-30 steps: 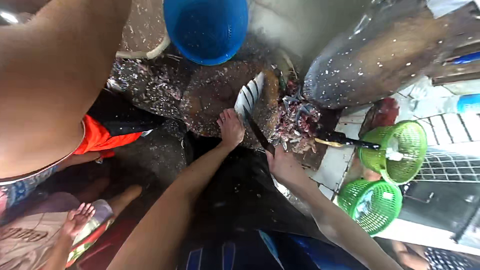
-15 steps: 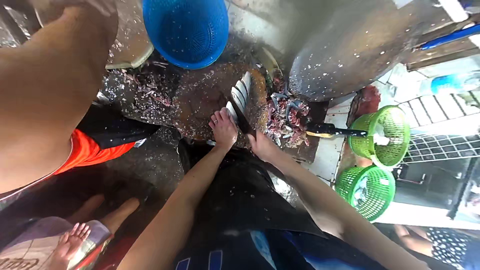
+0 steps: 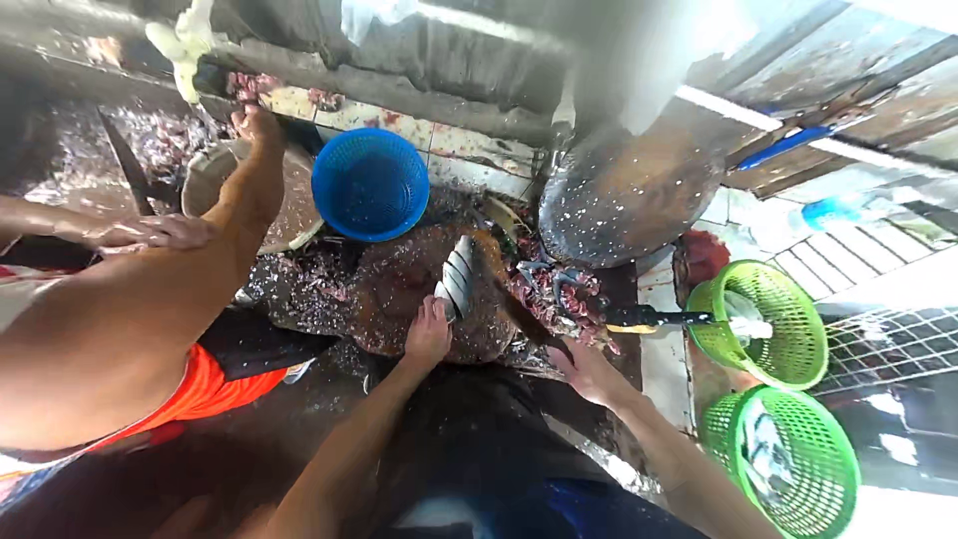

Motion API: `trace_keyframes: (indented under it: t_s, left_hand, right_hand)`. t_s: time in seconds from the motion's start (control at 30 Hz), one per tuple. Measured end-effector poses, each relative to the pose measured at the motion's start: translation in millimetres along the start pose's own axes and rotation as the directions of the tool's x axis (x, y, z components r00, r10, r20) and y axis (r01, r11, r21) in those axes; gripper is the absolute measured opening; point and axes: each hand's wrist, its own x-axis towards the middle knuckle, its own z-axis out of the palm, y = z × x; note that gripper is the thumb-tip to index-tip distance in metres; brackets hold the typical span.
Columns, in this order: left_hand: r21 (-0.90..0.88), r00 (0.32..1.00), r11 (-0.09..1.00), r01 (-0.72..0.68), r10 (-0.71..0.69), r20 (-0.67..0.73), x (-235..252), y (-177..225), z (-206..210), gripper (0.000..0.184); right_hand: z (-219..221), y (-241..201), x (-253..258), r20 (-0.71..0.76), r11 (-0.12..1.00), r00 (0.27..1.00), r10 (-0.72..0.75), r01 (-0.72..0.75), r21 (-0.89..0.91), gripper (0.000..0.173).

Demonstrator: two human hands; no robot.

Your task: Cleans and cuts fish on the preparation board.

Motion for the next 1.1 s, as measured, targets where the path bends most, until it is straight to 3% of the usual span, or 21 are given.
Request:
trace_keyframes:
  t_s: [0.07,0.17,0.27,0.33,0.4,0.5,0.6,0.67,0.73,0.83,0.9,0.97,1.1]
  left_hand:
    - [0.049,0.997,0.995,0.082,-0.083,0.006,8,0,-16,0.064]
    - [-0.120,0.969,0.965,0.233,-0.241,-0.053,17,-19,-47,0.054]
    - [0.115,0.971,0.968,0.225,-0.232,0.050,9,-16,-83,0.054]
    - [0.308,0.940,0.926,0.216,-0.283,0.192,-1,1,-86,0.051]
    - [0.379,0.916,0.898,0.223,-0.327,0.234,1,10,-73,0.042]
    - [0.377,0.900,0.885,0.274,-0.374,0.225,15,8,-72,0.052]
    - [0.238,0.922,0.938,0.251,-0.307,0.236,26,-15,-86,0.066]
    - [0.077,0.980,0.984,0.162,-0.169,0.108,25,-25,-94,0.063]
    - [-0.061,0.995,0.998,0.021,-0.026,-0.096,14,-17,-95,0.059]
    - [-0.144,0.907,0.969,-0.201,0.128,-0.402,8,4,-87,0.050]
    - [-0.135,0.834,0.955,-0.264,0.155,-0.529,8,17,-85,0.047]
    - [-0.114,0.798,0.957,-0.268,0.153,-0.583,10,26,-85,0.045]
    - [-0.056,0.825,0.972,-0.229,0.163,-0.541,10,39,-78,0.043]
  right_hand:
    - [6,1,29,-0.157,0.998,0.986,0.052,-0.048,0.030,0.062]
    - [2,-6,72,-0.225,0.982,0.956,0.188,-0.176,0.073,0.062]
    - [-8,-19,111,-0.288,0.973,0.929,0.232,-0.219,0.078,0.058]
    - [-4,-22,141,-0.303,0.978,0.930,0.209,-0.198,0.068,0.055]
    - [2,-23,169,-0.277,0.982,0.942,0.188,-0.176,0.069,0.056]
    - [6,-39,176,-0.319,0.986,0.935,0.158,-0.131,0.104,0.053]
    - [10,-73,151,-0.396,0.986,0.918,-0.032,0.093,0.135,0.045]
    - [16,-96,133,-0.383,0.929,0.898,-0.217,0.311,0.202,0.043]
    - [26,-113,114,-0.362,0.832,0.874,-0.324,0.445,0.332,0.049]
    - [29,-128,91,-0.356,0.724,0.860,-0.366,0.503,0.472,0.073]
    - [30,-132,84,-0.379,0.697,0.840,-0.388,0.536,0.476,0.082]
    - [32,-132,85,-0.407,0.702,0.827,-0.387,0.551,0.451,0.083]
    - [34,-126,90,-0.466,0.691,0.809,-0.358,0.565,0.450,0.082]
